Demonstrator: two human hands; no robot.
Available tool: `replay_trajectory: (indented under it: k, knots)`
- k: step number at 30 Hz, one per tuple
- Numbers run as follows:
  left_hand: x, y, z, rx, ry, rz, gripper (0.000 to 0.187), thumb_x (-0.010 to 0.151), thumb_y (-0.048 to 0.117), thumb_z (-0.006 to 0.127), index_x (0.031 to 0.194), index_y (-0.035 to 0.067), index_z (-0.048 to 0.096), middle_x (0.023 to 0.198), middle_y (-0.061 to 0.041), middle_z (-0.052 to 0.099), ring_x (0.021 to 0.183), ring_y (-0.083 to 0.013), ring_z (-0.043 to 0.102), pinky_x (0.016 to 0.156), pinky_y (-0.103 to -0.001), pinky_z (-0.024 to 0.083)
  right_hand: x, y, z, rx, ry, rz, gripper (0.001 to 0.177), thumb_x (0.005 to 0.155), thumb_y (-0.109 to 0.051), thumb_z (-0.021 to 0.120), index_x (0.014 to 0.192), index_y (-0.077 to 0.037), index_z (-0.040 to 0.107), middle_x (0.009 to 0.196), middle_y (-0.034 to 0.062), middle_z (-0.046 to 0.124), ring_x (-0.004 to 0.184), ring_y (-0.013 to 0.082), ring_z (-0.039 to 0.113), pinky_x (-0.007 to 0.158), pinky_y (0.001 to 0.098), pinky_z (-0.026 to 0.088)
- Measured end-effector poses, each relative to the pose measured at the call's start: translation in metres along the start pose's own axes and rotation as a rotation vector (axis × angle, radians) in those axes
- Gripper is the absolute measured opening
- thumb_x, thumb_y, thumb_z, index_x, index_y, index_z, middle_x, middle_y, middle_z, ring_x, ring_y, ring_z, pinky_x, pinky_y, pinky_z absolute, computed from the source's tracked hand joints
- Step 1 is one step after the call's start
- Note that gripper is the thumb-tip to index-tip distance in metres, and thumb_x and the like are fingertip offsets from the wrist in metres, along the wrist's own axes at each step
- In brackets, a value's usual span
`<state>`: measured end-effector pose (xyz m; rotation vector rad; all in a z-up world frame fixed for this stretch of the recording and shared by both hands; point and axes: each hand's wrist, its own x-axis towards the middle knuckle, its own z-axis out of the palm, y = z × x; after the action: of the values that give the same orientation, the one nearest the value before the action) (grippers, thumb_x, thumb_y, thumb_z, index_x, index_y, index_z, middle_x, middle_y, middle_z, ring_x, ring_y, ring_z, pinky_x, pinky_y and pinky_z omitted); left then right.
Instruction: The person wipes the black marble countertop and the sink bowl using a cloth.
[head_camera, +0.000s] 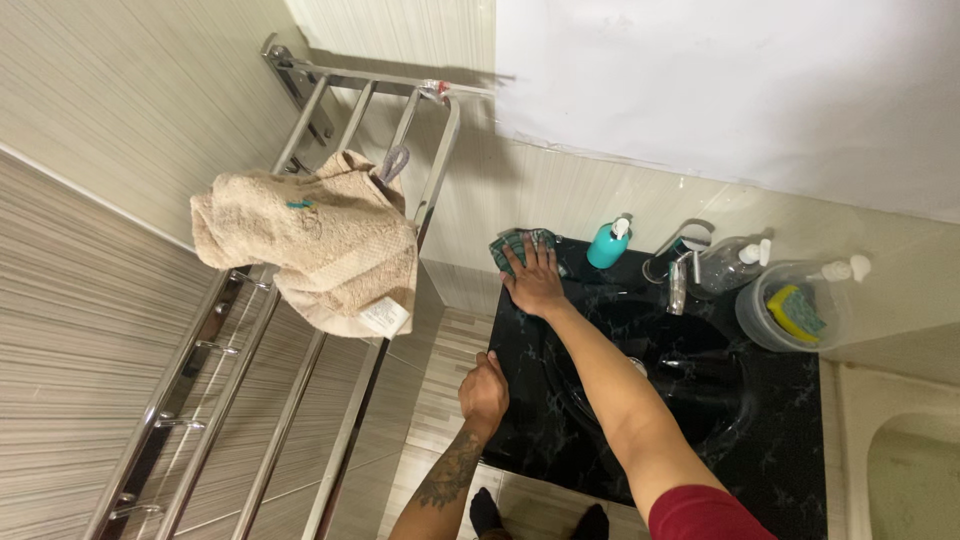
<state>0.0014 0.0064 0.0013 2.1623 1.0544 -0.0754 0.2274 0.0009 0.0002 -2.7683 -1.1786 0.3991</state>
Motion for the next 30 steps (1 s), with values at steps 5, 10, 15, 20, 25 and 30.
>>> replay_trajectory:
  k: [5, 10, 15, 20, 25, 30]
  knots:
    - [0.037, -0.055, 0.051, -0.228, 0.102, 0.097, 0.054, 0.11, 0.04, 0.029, 0.114, 0.0, 0.065, 0.094, -0.027, 0.073, 0.089, -0.0418, 0.068, 0.081, -0.051, 0.053, -0.057, -0.011, 0.013, 0.016, 0.02, -0.089, 0.066, 0.105, -0.053, 0.03, 0.164, -0.025, 0.021, 0.171, 0.0158, 0.002, 0.156, 0.0425, 0.0, 0.125, 0.0548, 0.001]
    - [0.051, -0.115, 0.044, -0.8, -0.161, -0.068, 0.061, 0.109, 0.04, 0.029, 0.121, -0.002, 0.071, 0.094, -0.023, 0.073, 0.079, -0.0286, 0.067, 0.072, -0.041, 0.056, -0.145, -0.025, 0.029, 0.014, -0.015, -0.218, 0.065, 0.107, -0.052, 0.03, 0.164, -0.022, 0.021, 0.17, 0.0181, 0.004, 0.156, 0.0435, 0.0, 0.125, 0.0565, 0.0]
    - [0.029, -0.159, 0.024, -0.839, -0.193, -0.277, 0.054, 0.108, 0.041, 0.032, 0.122, 0.0, 0.064, 0.093, -0.018, 0.07, 0.067, -0.023, 0.063, 0.059, -0.035, 0.055, -0.24, -0.042, 0.051, -0.029, -0.074, -0.394, 0.063, 0.108, -0.05, 0.027, 0.164, -0.022, 0.019, 0.169, 0.0213, 0.002, 0.155, 0.044, -0.002, 0.124, 0.0578, -0.001]
    - [0.014, -0.164, 0.026, -0.833, -0.257, -0.176, 0.04, 0.103, 0.032, 0.046, 0.106, 0.0, 0.07, 0.087, -0.012, 0.07, 0.066, -0.0173, 0.065, 0.059, -0.034, 0.056, -0.265, -0.043, 0.043, -0.058, -0.183, -0.48, 0.064, 0.106, -0.051, 0.026, 0.164, -0.024, 0.018, 0.17, 0.0188, 0.0, 0.156, 0.0413, -0.002, 0.125, 0.0571, -0.001]
    - [-0.001, -0.164, 0.041, -0.875, -0.349, -0.045, 0.04, 0.105, 0.031, 0.054, 0.085, 0.0, 0.07, 0.073, -0.005, 0.063, 0.063, -0.0139, 0.056, 0.059, -0.03, 0.05, -0.194, -0.033, 0.031, -0.12, -0.159, -0.38, 0.067, 0.105, -0.053, 0.03, 0.164, -0.024, 0.016, 0.17, 0.0165, 0.001, 0.156, 0.0411, 0.0, 0.124, 0.0581, 0.002]
    - [-0.021, -0.182, 0.043, -0.902, -0.352, -0.035, 0.037, 0.104, 0.03, 0.055, 0.086, 0.002, 0.072, 0.074, 0.0, 0.066, 0.069, -0.0109, 0.057, 0.068, -0.027, 0.047, -0.09, -0.012, 0.013, -0.102, -0.006, -0.181, 0.068, 0.106, -0.057, 0.027, 0.164, -0.025, 0.016, 0.17, 0.0186, 0.001, 0.155, 0.0424, 0.0, 0.125, 0.0566, 0.003]
